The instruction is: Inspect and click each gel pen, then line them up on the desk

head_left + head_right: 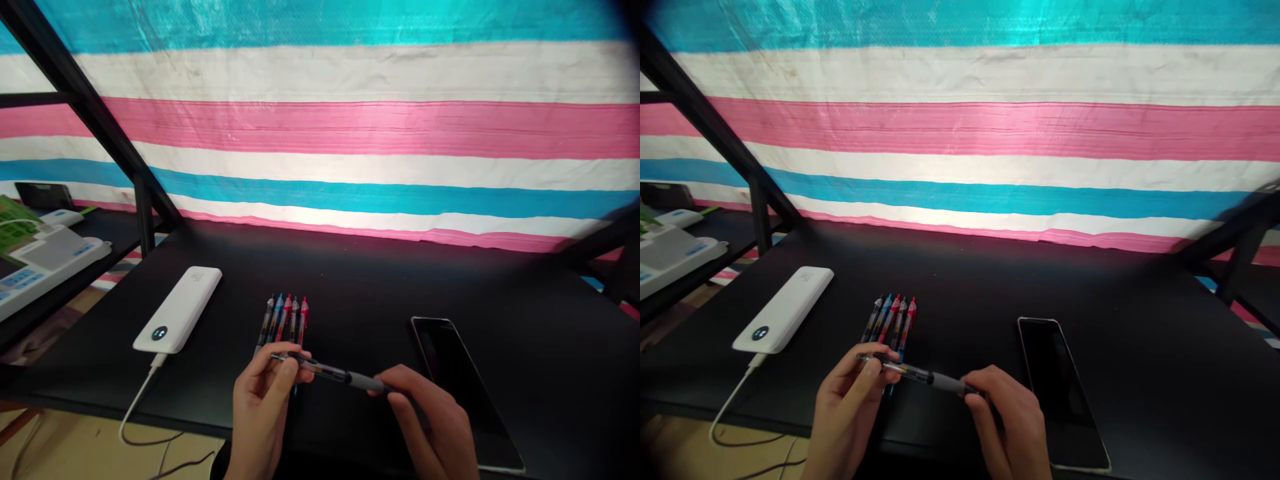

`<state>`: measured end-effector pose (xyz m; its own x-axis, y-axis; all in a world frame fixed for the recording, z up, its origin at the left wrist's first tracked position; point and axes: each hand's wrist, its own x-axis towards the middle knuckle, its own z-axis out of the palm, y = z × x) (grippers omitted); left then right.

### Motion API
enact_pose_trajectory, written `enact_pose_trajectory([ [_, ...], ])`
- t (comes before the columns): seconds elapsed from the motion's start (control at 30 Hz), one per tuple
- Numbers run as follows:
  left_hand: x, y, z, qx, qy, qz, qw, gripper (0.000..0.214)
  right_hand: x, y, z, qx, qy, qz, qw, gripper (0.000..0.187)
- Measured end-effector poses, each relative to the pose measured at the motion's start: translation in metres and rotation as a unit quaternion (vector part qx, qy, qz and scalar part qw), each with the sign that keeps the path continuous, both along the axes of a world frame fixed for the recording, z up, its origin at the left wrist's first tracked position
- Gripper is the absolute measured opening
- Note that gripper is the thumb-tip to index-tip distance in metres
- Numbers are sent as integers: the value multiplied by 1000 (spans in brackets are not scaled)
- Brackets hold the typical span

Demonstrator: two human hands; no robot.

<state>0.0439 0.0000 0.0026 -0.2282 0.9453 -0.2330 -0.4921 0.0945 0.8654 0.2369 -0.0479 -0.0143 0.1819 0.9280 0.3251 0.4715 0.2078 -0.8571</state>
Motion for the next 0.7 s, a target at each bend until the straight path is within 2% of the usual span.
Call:
enact_pose_trajectory([
  [0.1, 2, 0, 2, -4, -3, 0, 1000, 32, 2, 1, -1, 27, -28, -12, 999, 16],
  [0.17, 2, -1, 2, -6, 0, -4, 1000, 33, 3, 3, 0, 41, -41, 41, 998, 3],
  [0.23, 2, -1, 1, -7, 3, -8, 1000, 32, 4, 5, 3, 56, -58, 94, 992, 13],
  [0.3, 0, -2, -2, 2, 4, -17, 1000, 31, 3, 6, 5, 65, -77, 111, 989, 18],
  [0.4, -6, -2, -7, 32, 7, -43, 999, 26, -2, 6, 6, 64, -74, 94, 991, 28],
  [0.53, -13, 0, -11, 88, 25, -57, 994, 16, -16, 3, 9, 52, -17, 46, 997, 36],
  [0.63, -15, 5, -8, 153, 48, -56, 985, 16, -26, 0, 8, 1, 46, 22, 999, 45],
  [0.7, -11, 9, -6, 170, 49, -57, 983, 16, -31, -1, 5, -51, 102, 21, 993, 51],
])
